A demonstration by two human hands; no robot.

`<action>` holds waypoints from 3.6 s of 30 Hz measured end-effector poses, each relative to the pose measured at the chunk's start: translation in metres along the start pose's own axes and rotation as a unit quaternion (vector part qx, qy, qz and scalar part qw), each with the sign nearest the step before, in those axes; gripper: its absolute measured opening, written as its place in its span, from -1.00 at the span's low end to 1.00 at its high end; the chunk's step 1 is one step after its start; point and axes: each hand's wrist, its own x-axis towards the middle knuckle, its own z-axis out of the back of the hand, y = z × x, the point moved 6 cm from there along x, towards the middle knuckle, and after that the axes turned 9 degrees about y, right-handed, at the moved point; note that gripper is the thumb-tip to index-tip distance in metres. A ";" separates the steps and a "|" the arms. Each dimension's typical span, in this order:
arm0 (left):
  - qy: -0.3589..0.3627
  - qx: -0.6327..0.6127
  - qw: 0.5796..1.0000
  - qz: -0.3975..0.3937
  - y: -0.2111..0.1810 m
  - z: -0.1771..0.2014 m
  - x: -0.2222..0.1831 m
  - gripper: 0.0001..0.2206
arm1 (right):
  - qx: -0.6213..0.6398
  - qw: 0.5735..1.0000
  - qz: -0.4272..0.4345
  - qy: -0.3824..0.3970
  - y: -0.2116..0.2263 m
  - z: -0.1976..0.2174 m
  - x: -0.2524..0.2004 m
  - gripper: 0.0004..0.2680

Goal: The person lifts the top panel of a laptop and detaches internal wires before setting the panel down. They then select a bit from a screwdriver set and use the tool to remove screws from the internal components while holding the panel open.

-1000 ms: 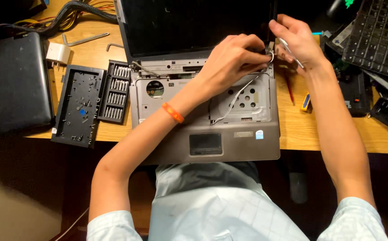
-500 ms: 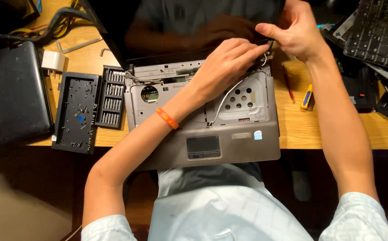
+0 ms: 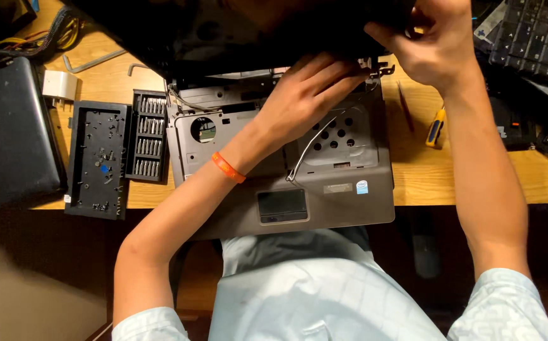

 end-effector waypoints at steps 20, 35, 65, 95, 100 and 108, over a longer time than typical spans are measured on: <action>0.087 -0.511 0.777 0.357 -0.055 0.040 0.006 -0.74 | 0.231 0.971 -0.030 -0.055 0.046 -0.008 0.021 -0.89; 0.057 -0.227 0.948 0.213 -0.095 -0.013 0.049 -0.87 | 0.088 0.991 -0.051 -0.082 0.058 -0.003 0.001 -0.83; 0.196 -0.115 0.948 0.222 -0.069 -0.026 -0.007 -0.88 | 0.258 0.955 -0.114 -0.094 0.007 -0.002 0.000 -0.86; 0.083 -0.223 0.963 0.124 -0.109 0.071 0.007 -0.85 | 0.176 0.958 -0.178 -0.141 0.120 0.010 0.018 -0.80; 0.060 -0.225 0.963 0.138 -0.111 0.072 0.011 -0.88 | 0.094 0.978 -0.144 -0.116 0.149 0.008 0.031 -0.77; -0.076 -0.008 0.989 0.128 -0.111 0.129 0.024 -0.80 | -0.037 0.993 -0.077 -0.078 0.192 0.000 0.043 -0.72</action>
